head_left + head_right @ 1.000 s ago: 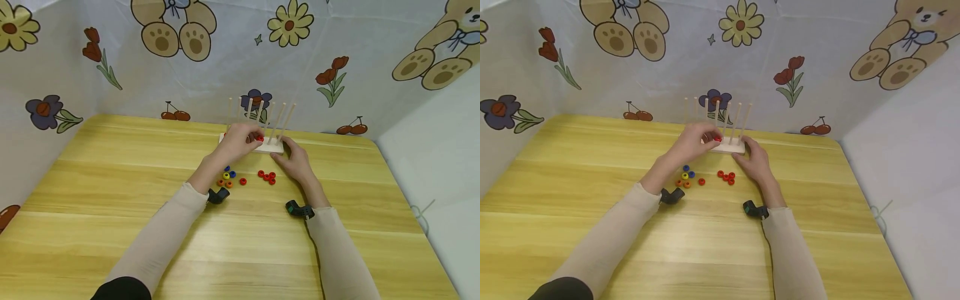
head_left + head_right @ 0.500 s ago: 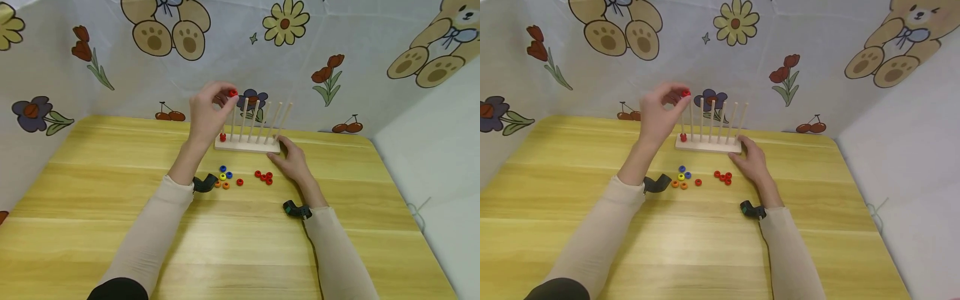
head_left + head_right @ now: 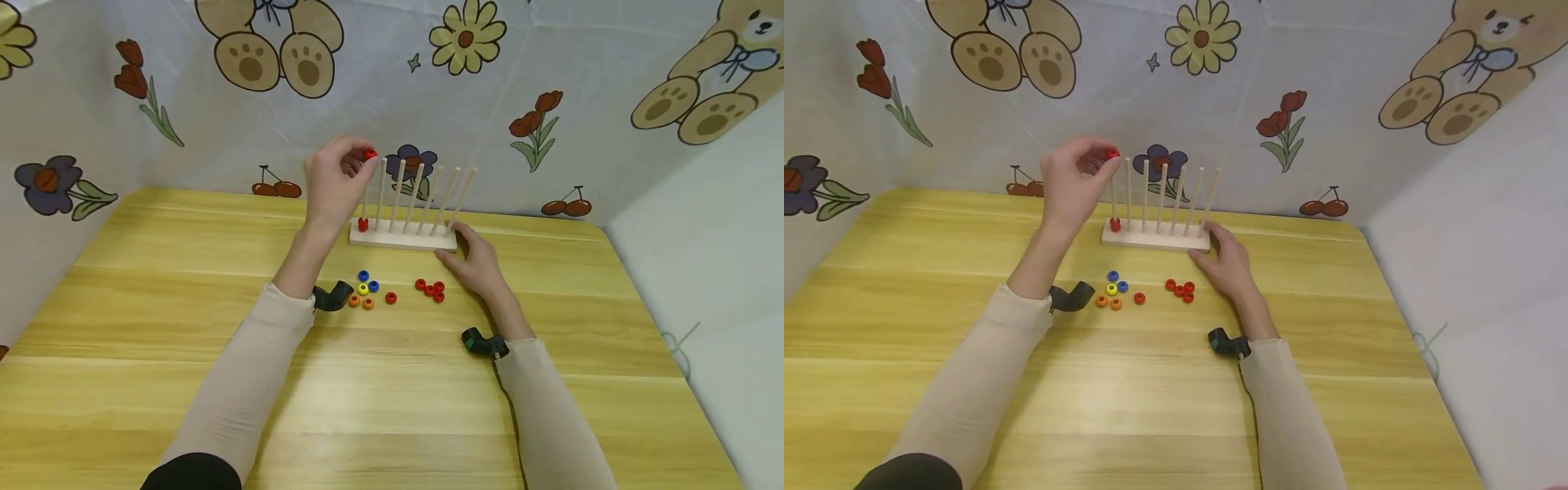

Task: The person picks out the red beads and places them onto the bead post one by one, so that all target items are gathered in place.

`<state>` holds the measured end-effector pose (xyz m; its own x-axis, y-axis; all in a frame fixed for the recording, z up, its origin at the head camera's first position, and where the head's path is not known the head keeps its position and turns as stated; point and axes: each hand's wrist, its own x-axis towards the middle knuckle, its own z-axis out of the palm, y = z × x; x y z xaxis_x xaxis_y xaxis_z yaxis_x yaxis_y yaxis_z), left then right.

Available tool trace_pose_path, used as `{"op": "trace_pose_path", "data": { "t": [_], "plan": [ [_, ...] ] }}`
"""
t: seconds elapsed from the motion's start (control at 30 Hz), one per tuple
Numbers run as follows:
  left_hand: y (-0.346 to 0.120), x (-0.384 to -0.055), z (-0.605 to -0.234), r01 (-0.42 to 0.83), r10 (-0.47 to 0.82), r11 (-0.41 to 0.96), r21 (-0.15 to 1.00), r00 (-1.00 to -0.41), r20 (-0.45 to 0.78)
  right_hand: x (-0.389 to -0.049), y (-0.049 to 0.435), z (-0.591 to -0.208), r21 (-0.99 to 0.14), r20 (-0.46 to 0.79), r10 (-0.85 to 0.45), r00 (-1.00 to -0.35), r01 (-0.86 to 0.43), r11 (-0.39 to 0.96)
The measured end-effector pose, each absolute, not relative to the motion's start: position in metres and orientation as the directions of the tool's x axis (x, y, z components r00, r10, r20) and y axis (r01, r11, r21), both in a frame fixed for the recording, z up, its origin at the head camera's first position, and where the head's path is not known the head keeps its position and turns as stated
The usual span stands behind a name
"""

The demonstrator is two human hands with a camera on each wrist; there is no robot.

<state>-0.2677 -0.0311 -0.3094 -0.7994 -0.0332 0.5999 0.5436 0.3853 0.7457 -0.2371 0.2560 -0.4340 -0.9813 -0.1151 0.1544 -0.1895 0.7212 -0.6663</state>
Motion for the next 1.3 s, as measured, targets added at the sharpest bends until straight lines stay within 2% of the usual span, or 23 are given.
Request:
{"op": "trace_pose_path", "data": {
  "t": [0.63,0.87,1.03,1.1,1.3],
  "plan": [
    [-0.035,-0.256,-0.31,0.504,-0.052,0.429,0.75,-0.814,0.578,-0.232,0.256,-0.433,-0.664,0.144,-0.122,-0.982,-0.188,0.724],
    [-0.04,-0.251,-0.304,0.543,-0.088,0.424,0.725,-0.772,0.63,-0.232,0.256,-0.433,-0.662,0.154,-0.127,-0.98,-0.198,0.723],
    [-0.041,-0.248,-0.306,0.647,-0.016,0.404,0.646,-0.701,0.713,-0.233,0.255,-0.434,-0.661,0.148,-0.125,-0.981,-0.192,0.725],
    [-0.044,-0.247,-0.309,0.665,0.023,0.405,0.627,-0.693,0.72,-0.233,0.254,-0.433,-0.662,0.146,-0.126,-0.981,-0.192,0.725],
    [-0.054,-0.25,-0.325,0.636,0.122,0.429,0.642,-0.745,0.656,-0.234,0.256,-0.433,-0.658,0.147,-0.125,-0.981,-0.191,0.728]
  ]
}}
